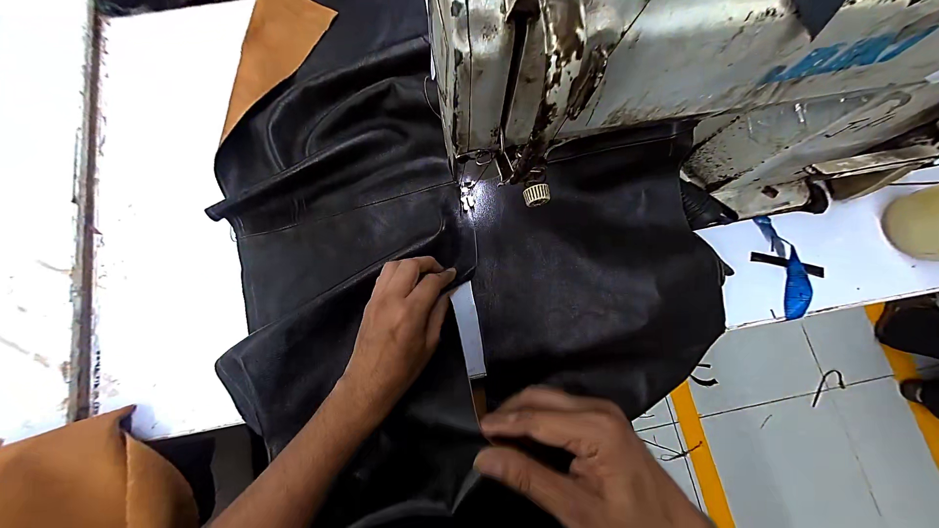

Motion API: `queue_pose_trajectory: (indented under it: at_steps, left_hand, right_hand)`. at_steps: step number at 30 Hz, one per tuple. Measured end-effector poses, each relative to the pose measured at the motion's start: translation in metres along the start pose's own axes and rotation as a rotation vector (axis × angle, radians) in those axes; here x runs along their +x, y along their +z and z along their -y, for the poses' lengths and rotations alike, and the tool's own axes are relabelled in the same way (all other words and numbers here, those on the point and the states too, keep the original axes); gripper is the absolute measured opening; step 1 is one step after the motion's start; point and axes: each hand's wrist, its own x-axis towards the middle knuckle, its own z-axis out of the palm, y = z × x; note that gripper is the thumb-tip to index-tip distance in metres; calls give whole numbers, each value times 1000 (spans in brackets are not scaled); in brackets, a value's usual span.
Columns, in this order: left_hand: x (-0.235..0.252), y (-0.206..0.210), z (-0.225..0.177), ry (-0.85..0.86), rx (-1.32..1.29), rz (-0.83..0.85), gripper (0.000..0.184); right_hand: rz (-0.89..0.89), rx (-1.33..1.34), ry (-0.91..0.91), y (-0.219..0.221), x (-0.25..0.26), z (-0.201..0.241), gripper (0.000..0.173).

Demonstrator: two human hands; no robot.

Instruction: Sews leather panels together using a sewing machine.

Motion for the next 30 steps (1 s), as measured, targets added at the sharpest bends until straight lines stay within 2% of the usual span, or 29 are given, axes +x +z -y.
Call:
queue_pose_trajectory:
  at_steps: [3, 5, 6, 10, 16, 30]
  left_hand:
    - [6, -4, -8, -198, -107, -114, 22]
    - [8, -6, -12, -322, -129, -138, 25]
    - [8, -6, -12, -329, -138, -143, 25]
    - [5, 0, -10, -220, -160, -113, 22]
    - [5, 2, -14, -159, -74, -22, 25]
    - [6, 8, -17, -82, 39, 53, 31]
  right_hand:
    - [-266, -295, -24, -11, 29, -12, 23]
    - [-356, -468, -93, -12, 51, -28, 27]
    - [-359, -527, -117, -11, 59, -37, 31]
    - [-235, -707, -105, -5, 67, -67, 47]
    - [-228, -751, -104, -3, 66, -71, 47]
    - [-205, -852, -63, -5, 71, -61, 47]
